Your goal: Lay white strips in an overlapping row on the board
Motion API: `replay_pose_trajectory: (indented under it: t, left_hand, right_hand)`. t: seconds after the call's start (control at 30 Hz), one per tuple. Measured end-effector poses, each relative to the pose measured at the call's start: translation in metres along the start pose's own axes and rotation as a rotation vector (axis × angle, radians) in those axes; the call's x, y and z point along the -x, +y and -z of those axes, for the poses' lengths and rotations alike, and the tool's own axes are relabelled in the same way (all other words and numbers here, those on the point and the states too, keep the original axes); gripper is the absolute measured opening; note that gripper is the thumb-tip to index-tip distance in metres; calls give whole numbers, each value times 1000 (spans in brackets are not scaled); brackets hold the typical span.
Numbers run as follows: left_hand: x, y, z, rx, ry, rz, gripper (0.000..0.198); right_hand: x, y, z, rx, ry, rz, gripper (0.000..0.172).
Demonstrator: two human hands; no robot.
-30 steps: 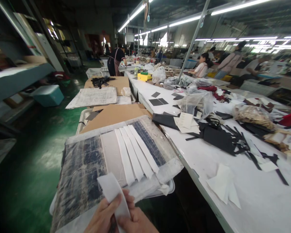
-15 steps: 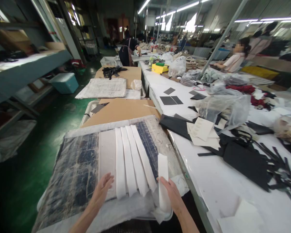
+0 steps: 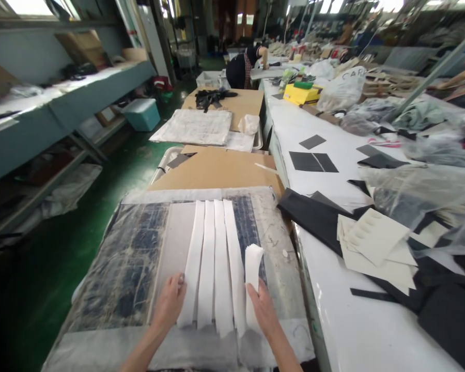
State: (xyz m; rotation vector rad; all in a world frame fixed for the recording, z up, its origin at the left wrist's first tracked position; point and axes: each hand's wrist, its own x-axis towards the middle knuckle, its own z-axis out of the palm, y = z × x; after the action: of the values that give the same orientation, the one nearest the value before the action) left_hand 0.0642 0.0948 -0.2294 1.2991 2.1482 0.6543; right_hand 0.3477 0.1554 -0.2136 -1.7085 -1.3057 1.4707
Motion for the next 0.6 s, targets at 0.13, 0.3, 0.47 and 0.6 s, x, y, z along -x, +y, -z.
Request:
replay_pose_trajectory:
  t: [0.13,0.3,0.47,0.6]
  left_hand:
    - [0,5,0,-52,-1,5,25]
    - [0,7,-1,-100,-2,5,23]
    - [-1,9,-2,-134,-4,16,22]
    - [-2,10,-1,-155,-6,21,21]
  right_hand:
    - [0,2,-7,15,-14,47,54]
    - [-1,-2,-12,30,-37,64,50]
    - [-2,-4,-13,36,-55,77,48]
    - [-3,-3,-16,36,-64,85,45]
